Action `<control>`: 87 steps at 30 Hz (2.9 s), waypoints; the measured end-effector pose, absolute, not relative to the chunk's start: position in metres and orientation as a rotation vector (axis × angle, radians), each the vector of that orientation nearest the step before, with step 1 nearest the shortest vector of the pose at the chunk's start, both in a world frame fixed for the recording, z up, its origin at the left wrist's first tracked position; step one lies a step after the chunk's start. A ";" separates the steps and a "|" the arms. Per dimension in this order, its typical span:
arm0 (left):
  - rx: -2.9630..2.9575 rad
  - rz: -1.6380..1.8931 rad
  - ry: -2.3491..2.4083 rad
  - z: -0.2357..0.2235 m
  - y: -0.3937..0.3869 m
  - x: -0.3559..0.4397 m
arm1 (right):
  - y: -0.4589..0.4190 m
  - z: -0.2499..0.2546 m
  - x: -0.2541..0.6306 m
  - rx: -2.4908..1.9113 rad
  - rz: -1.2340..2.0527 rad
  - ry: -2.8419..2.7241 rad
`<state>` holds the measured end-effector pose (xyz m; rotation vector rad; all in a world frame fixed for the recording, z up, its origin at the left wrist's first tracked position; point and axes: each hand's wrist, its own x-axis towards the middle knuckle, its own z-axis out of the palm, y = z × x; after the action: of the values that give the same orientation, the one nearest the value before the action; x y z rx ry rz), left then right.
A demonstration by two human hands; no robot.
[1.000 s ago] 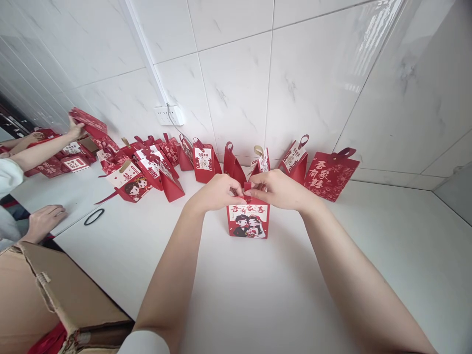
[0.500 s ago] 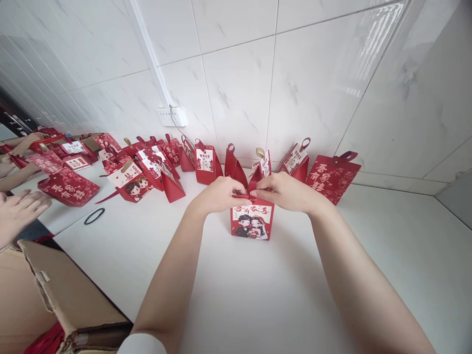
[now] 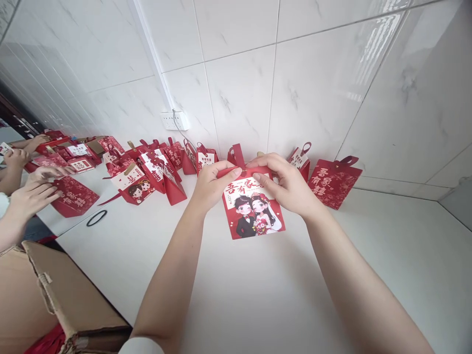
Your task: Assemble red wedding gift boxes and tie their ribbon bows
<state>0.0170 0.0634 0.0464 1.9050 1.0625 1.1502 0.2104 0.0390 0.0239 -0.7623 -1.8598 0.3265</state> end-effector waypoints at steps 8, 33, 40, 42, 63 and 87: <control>1.926 1.229 1.068 0.046 0.060 0.021 | 0.038 0.025 0.209 -0.756 0.369 -1.840; 2.234 0.440 0.995 0.027 0.080 0.011 | 0.044 0.013 0.213 -1.041 0.537 -2.085; 2.321 0.465 1.125 0.025 0.079 0.016 | 0.046 0.013 0.212 -1.163 0.523 -2.082; 2.341 0.504 1.153 0.023 0.078 0.019 | 0.047 0.012 0.211 -1.238 0.505 -2.066; 2.429 0.439 1.051 0.014 0.084 0.011 | 0.057 -0.005 0.214 -1.181 0.582 -2.076; 2.415 0.544 1.250 0.010 0.098 0.007 | 0.070 -0.019 0.217 -1.026 0.230 -2.191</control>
<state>0.0067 0.0985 0.0100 2.4147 1.2500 0.5441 0.2169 0.0702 -0.0185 -1.0258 -2.1908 0.2296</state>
